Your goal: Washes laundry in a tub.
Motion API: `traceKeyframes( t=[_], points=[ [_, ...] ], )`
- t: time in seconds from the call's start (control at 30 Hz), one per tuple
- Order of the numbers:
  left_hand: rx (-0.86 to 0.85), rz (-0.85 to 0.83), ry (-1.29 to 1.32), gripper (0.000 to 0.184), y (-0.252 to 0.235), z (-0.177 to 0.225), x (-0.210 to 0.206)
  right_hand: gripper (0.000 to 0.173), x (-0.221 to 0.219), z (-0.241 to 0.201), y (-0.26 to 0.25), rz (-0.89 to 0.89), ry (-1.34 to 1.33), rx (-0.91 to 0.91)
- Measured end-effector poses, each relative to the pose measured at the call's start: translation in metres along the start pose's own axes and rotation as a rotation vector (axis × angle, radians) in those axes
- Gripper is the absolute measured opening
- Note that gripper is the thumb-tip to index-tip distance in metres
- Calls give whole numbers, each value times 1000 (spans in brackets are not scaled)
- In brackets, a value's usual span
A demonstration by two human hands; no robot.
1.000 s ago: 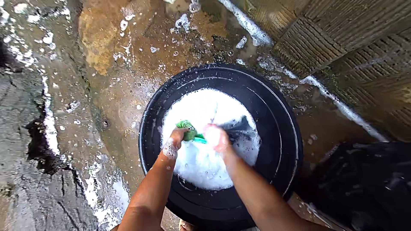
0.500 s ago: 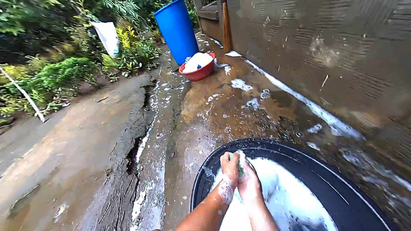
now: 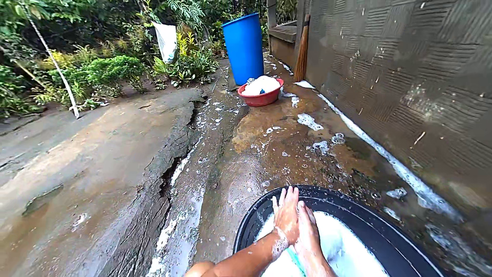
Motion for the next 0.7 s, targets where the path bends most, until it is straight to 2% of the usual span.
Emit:
traceKeyframes(
  t=[0.07, 0.13, 0.23, 0.27, 0.37, 0.43, 0.47, 0.5, 0.57, 0.6, 0.67, 0.7],
  points=[
    [-85, -33, 161, 62, 8, 2, 8, 47, -7, -14, -1, -3, 142, 23],
    [-150, -62, 474, 72, 14, 5, 24, 47, -21, -44, -7, -15, 344, 103],
    [-202, -66, 706, 87, 18, 0, 50, 48, -55, -120, -26, -158, 568, 334],
    [-190, -52, 744, 84, 19, -6, 56, 47, -68, -151, -29, -190, 601, 402],
    [-21, -25, 779, 55, 23, -37, 55, 35, -88, -228, -34, -197, 530, 560],
    [121, -42, 772, 40, 27, -50, 43, 32, -73, -238, -46, -116, 520, 572],
    [169, -72, 753, 36, 30, -54, 38, 31, -56, -223, -54, -40, 625, 556],
    [194, -103, 736, 34, 33, -54, 34, 34, -36, -193, -58, 10, 844, 506],
    [181, -169, 700, 33, 36, -47, 34, 44, 11, -97, -53, -88, 1300, 272],
    [158, -196, 682, 33, 36, -43, 35, 48, 39, -44, -45, -144, 1405, 139],
    [128, -247, 632, 33, 36, -37, 34, 51, 82, 31, -24, -175, 1388, -73],
    [133, -272, 600, 33, 36, -39, 31, 52, 95, 50, -20, -154, 1323, -137]
  ],
)
Point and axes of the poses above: each hand's wrist, its own y-axis away from the middle knuckle, its own x-axis out of the back of the hand, z = x × y, the point moved 8 cm from there along -y, towards the middle knuckle, and after that the axes turned 4 degrees about -z, right-handed, at the moved point
